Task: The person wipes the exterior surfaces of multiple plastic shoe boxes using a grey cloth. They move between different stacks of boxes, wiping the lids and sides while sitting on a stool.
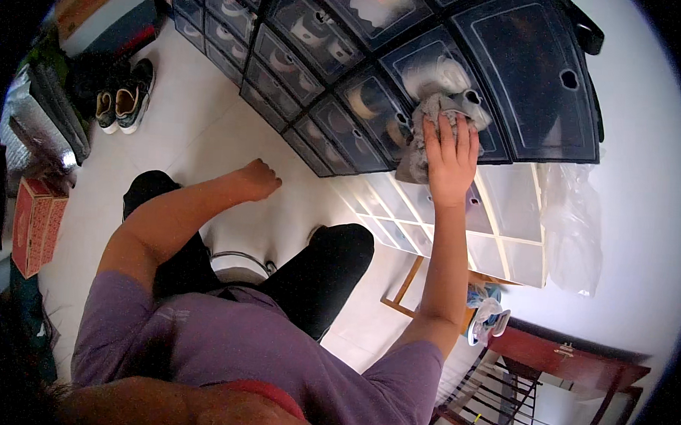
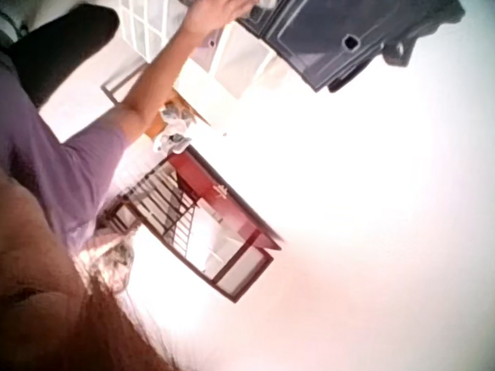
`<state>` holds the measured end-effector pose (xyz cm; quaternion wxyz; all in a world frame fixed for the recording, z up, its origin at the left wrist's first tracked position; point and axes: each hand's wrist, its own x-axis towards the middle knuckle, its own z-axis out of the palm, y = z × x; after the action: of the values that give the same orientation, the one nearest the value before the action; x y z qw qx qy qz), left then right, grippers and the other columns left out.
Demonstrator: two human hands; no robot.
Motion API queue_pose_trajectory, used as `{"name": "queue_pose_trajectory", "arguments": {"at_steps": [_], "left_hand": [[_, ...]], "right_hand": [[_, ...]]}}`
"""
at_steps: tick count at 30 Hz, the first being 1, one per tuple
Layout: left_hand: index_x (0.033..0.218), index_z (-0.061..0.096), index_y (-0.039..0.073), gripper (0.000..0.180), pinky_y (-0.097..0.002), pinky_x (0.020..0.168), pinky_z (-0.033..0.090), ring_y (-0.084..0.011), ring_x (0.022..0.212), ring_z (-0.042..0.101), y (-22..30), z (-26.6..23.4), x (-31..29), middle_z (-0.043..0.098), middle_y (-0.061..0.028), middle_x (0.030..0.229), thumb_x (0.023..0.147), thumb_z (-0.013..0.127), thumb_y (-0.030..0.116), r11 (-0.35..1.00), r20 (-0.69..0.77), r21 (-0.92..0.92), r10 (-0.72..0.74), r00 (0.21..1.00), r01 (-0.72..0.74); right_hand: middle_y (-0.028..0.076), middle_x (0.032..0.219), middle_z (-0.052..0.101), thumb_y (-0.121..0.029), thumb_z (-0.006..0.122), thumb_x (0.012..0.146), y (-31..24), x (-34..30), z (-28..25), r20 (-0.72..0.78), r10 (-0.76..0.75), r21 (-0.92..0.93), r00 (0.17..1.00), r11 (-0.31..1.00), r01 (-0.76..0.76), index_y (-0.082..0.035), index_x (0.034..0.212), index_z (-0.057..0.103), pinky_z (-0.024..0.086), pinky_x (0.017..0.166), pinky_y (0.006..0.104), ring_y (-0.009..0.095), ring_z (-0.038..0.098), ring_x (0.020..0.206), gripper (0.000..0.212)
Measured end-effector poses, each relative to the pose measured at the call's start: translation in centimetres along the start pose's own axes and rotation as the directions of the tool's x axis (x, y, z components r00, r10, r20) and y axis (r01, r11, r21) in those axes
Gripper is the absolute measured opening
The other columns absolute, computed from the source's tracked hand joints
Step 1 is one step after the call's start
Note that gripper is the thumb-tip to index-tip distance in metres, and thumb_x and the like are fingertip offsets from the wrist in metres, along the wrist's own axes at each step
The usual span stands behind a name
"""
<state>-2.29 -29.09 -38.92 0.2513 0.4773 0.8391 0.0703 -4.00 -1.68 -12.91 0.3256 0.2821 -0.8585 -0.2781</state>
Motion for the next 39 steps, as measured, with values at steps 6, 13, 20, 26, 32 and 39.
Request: {"name": "queue_pose_trajectory", "arguments": {"at_steps": [6, 13, 20, 26, 32, 39], "left_hand": [[0.1, 0.059, 0.005, 0.032, -0.0449, 0.075, 0.048, -0.0315, 0.087, 0.062, 0.4, -3.7, -0.1, 0.064, -0.0136, 0.091, 0.078, 0.065, 0.028, 0.987, -0.095, 0.03, 0.163, 0.982, -0.16], [0.103, 0.058, 0.006, 0.035, -0.0439, 0.076, 0.049, -0.0309, 0.088, 0.062, -0.9, -4.6, -0.4, 0.064, -0.0127, 0.092, 0.078, 0.065, 0.03, 0.995, 0.004, 0.077, 0.059, 0.998, -0.059], [0.107, 0.056, 0.006, 0.039, -0.0445, 0.078, 0.048, -0.0309, 0.09, 0.062, -1.1, -5.7, -2.0, 0.063, -0.0134, 0.096, 0.078, 0.065, 0.029, 0.997, -0.033, 0.045, 0.056, 0.998, -0.054], [0.106, 0.056, 0.006, 0.037, -0.0437, 0.078, 0.048, -0.0319, 0.09, 0.061, -0.2, -6.3, -3.4, 0.063, -0.0139, 0.095, 0.078, 0.064, 0.028, 0.998, -0.091, 0.035, 0.057, 0.994, -0.054], [0.104, 0.057, 0.005, 0.034, -0.0446, 0.079, 0.047, -0.0331, 0.091, 0.061, -0.2, -6.3, -2.7, 0.064, -0.0145, 0.093, 0.079, 0.063, 0.027, 0.999, -0.061, 0.027, 0.034, 0.998, -0.033], [0.107, 0.056, 0.006, 0.036, -0.0448, 0.081, 0.046, -0.0331, 0.093, 0.061, -0.4, -5.9, -1.2, 0.063, -0.0145, 0.097, 0.079, 0.063, 0.028, 0.999, -0.01, 0.028, 0.042, 0.999, -0.041]], "right_hand": [[0.002, 0.12, 0.055, -0.017, 0.052, 0.078, -2.0, 7.8, 3.2, -0.193, 0.011, 0.051, 0.981, 0.999, -0.001, -0.018, 0.112, 0.062, 0.04, 0.097, 0.0452, 0.027, 0.049, 0.116, 0.035], [0.0, 0.121, 0.055, -0.018, 0.052, 0.077, -4.0, 7.5, 6.0, -0.311, 0.058, 0.117, 0.948, 0.993, -0.022, -0.019, 0.108, 0.063, 0.041, 0.094, 0.0439, 0.027, 0.05, 0.112, 0.033], [0.002, 0.122, 0.054, -0.018, 0.052, 0.079, -4.8, 1.2, 4.5, -0.013, -0.054, 0.087, 0.998, 0.995, 0.055, -0.016, 0.114, 0.059, 0.04, 0.094, 0.0441, 0.026, 0.048, 0.115, 0.037], [0.003, 0.122, 0.054, -0.016, 0.054, 0.078, -5.2, -6.1, 3.7, 0.181, 0.005, 0.146, 0.983, 0.989, -0.032, -0.014, 0.114, 0.06, 0.039, 0.096, 0.0454, 0.027, 0.048, 0.117, 0.036], [0.004, 0.125, 0.054, -0.015, 0.053, 0.076, -5.8, 5.0, 2.7, -0.118, 0.043, 0.197, 0.992, 0.98, -0.019, -0.013, 0.11, 0.061, 0.04, 0.094, 0.0455, 0.028, 0.048, 0.117, 0.035], [0.001, 0.122, 0.054, -0.017, 0.051, 0.08, -6.2, 6.2, 6.3, -0.118, 0.045, 0.139, 0.992, 0.99, -0.028, -0.02, 0.117, 0.059, 0.038, 0.096, 0.0431, 0.026, 0.048, 0.114, 0.038]]}}
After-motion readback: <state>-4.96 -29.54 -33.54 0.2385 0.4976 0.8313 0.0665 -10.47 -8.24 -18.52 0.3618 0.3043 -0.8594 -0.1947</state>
